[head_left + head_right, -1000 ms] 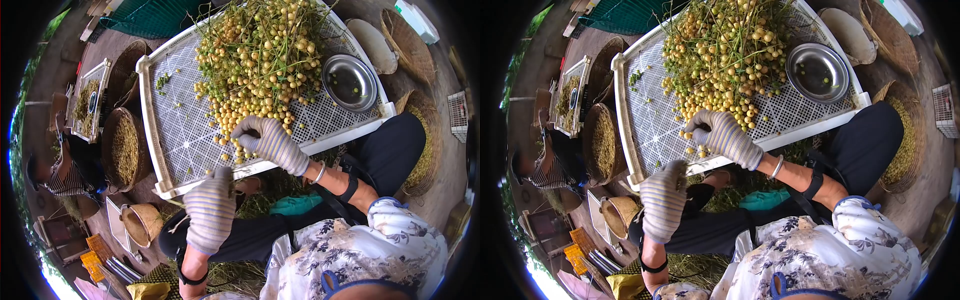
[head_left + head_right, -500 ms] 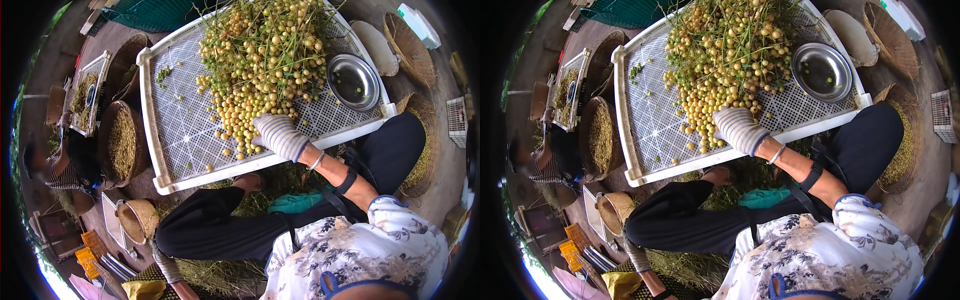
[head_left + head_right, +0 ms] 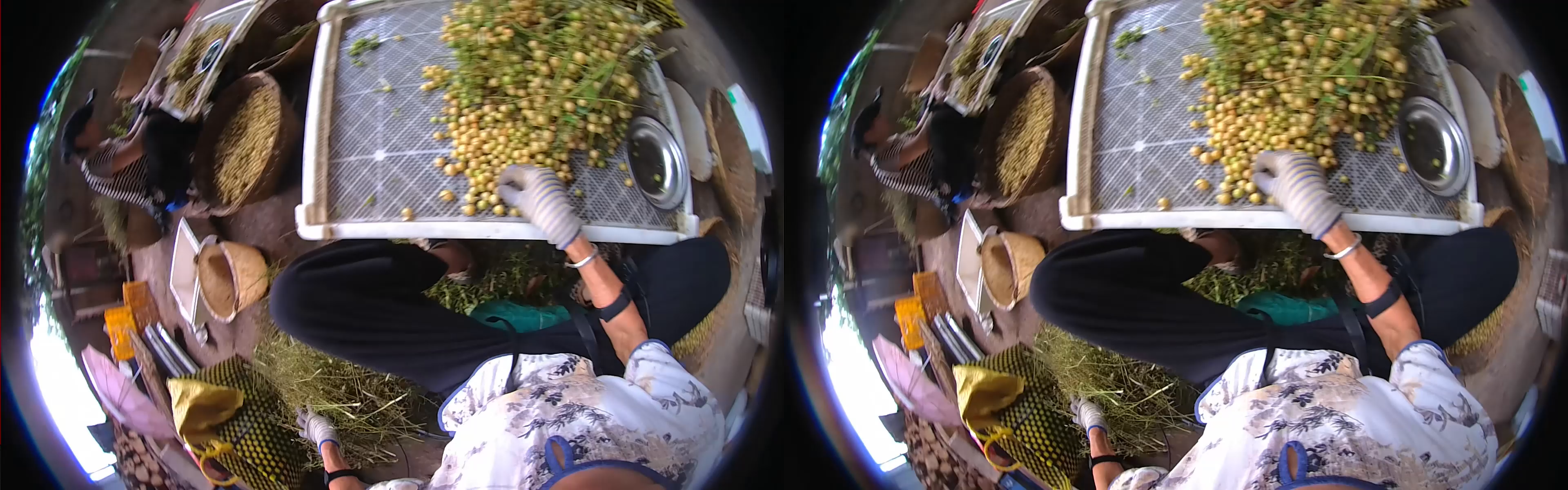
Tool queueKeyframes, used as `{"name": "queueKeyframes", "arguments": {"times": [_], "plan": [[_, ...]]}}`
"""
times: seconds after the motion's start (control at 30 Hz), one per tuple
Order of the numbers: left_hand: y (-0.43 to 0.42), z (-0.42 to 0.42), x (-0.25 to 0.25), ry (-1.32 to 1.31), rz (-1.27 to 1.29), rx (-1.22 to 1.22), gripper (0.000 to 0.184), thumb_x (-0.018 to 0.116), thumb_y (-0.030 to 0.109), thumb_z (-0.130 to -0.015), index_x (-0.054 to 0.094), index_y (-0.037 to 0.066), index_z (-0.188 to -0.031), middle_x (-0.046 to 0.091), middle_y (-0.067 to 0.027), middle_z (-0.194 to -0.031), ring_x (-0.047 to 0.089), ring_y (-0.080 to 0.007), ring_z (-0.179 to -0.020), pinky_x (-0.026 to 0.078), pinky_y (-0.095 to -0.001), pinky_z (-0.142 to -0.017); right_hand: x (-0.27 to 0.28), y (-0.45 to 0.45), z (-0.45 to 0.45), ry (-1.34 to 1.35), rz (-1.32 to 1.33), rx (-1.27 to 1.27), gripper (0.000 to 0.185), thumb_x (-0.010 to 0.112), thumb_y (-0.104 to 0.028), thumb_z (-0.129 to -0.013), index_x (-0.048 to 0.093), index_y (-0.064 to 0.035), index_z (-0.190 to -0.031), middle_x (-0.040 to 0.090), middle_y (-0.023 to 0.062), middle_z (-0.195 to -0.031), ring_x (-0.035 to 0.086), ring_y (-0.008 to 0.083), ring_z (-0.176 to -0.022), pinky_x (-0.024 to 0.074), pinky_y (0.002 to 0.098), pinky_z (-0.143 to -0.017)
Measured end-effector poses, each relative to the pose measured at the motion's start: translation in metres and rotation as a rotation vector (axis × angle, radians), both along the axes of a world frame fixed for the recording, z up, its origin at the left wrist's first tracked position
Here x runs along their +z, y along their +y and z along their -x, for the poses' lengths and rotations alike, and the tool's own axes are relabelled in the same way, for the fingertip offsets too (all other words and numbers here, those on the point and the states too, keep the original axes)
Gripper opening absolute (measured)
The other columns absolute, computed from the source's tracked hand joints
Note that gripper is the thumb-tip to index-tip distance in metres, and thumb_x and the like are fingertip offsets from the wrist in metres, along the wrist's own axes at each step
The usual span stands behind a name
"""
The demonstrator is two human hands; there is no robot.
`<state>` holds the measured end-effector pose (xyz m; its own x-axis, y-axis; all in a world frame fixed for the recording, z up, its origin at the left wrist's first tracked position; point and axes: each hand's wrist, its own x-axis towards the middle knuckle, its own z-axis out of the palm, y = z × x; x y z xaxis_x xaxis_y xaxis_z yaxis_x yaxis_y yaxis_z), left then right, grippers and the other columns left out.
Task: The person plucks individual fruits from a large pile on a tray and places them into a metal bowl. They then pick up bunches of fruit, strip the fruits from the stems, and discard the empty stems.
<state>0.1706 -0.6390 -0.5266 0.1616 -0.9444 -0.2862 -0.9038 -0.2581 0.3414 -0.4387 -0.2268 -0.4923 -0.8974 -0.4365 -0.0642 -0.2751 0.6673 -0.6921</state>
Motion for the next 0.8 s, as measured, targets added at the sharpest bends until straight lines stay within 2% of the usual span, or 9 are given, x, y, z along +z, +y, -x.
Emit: {"name": "queueKeyframes", "arguments": {"times": [0.03,0.1,0.13,0.17,0.3,0.57,0.67,0.7,0.8], "plan": [[-0.020,-0.058,-0.020,0.427,0.215,0.235,0.061,0.054,0.048,-0.090,0.041,0.014,-0.139,0.034,-0.0064,-0.150,0.038,-0.0241,-0.132,0.035,-0.0381,-0.105,0.001,0.000,0.000,0.019,0.049,-0.010,0.017,0.068,-0.019,-0.078,0.068,-0.0044,-0.086,0.067,0.0149,-0.083,0.065,0.0296,-0.075,0.0504,0.0373,-0.070],[-0.015,-0.147,-0.047,-0.563,0.187,0.040,0.054,0.052,0.050,-0.091,0.047,0.013,-0.131,0.053,-0.0095,-0.120,0.054,-0.0253,-0.099,0.046,-0.0410,-0.081,-0.009,0.000,0.004,0.030,0.136,-0.037,0.014,0.070,-0.012,-0.077,0.069,-0.0014,-0.086,0.067,0.0121,-0.081,0.064,0.0224,-0.070,0.0499,0.0323,-0.067],[-0.001,-0.139,-0.030,-1.004,0.168,0.016,0.052,0.051,0.050,-0.091,0.050,0.012,-0.127,0.062,-0.0110,-0.105,0.061,-0.0259,-0.082,0.051,-0.0424,-0.069,-0.012,0.000,0.005,-0.009,0.182,-0.061,0.015,0.070,-0.012,-0.078,0.069,-0.0007,-0.087,0.067,0.0102,-0.080,0.062,0.0188,-0.070,0.0491,0.0303,-0.067],[0.014,-0.184,-0.050,-1.053,0.000,-0.018,0.052,0.053,0.048,-0.090,0.049,0.012,-0.128,0.061,-0.0116,-0.107,0.061,-0.0260,-0.084,0.050,-0.0416,-0.072,-0.012,0.000,0.004,-0.053,0.214,-0.097,0.015,0.070,-0.012,-0.080,0.069,0.0001,-0.088,0.068,0.0083,-0.080,0.061,0.0151,-0.070,0.0484,0.0284,-0.068],[0.074,-0.184,-0.071,-0.831,-0.258,-0.205,0.057,0.060,0.040,-0.086,0.045,0.011,-0.132,0.058,-0.0140,-0.114,0.058,-0.0262,-0.092,0.048,-0.0383,-0.080,-0.006,-0.002,0.006,-0.176,0.329,-0.152,0.017,0.071,-0.012,-0.082,0.070,0.0017,-0.092,0.068,0.0056,-0.085,0.059,0.0113,-0.077,0.0481,0.0265,-0.074],[0.041,-0.243,-0.041,-0.369,-0.177,-0.448,0.078,0.076,0.024,-0.076,0.037,0.008,-0.142,0.052,-0.0188,-0.129,0.054,-0.0267,-0.108,0.044,-0.0317,-0.097,0.000,0.007,0.018,-0.195,0.395,-0.217,0.021,0.070,-0.010,-0.084,0.068,0.0017,-0.101,0.067,0.0046,-0.088,0.059,0.0103,-0.074,0.0485,0.0239,-0.071],[0.066,-0.078,0.121,-0.631,-0.353,-0.172,0.104,0.090,0.028,-0.056,0.037,0.010,-0.143,0.033,-0.0329,-0.143,0.045,-0.0316,-0.129,0.039,-0.0303,-0.104,0.001,0.010,0.017,-0.170,0.341,-0.196,0.026,0.067,-0.012,-0.087,0.065,0.0001,-0.109,0.065,0.0036,-0.083,0.057,0.0094,-0.070,0.0477,0.0237,-0.068],[0.062,-0.079,0.139,-0.622,-0.359,-0.208,0.092,0.088,0.035,-0.058,0.047,0.013,-0.137,0.048,-0.0258,-0.135,0.053,-0.0304,-0.122,0.043,-0.0320,-0.101,-0.004,0.013,0.020,-0.139,0.350,-0.161,0.027,0.066,-0.013,-0.087,0.065,-0.0002,-0.111,0.065,0.0032,-0.082,0.056,0.0091,-0.070,0.0474,0.0235,-0.067],[0.062,0.003,0.199,-0.882,-0.232,-0.235,0.055,0.077,0.041,-0.073,0.063,0.011,-0.117,0.067,-0.0131,-0.109,0.064,-0.0302,-0.098,0.050,-0.0381,-0.086,0.016,0.009,0.012,-0.134,0.195,-0.138,0.035,0.066,-0.015,-0.087,0.060,0.0002,-0.119,0.062,0.0023,-0.079,0.053,0.0082,-0.069,0.0444,0.0224,-0.065]]}}
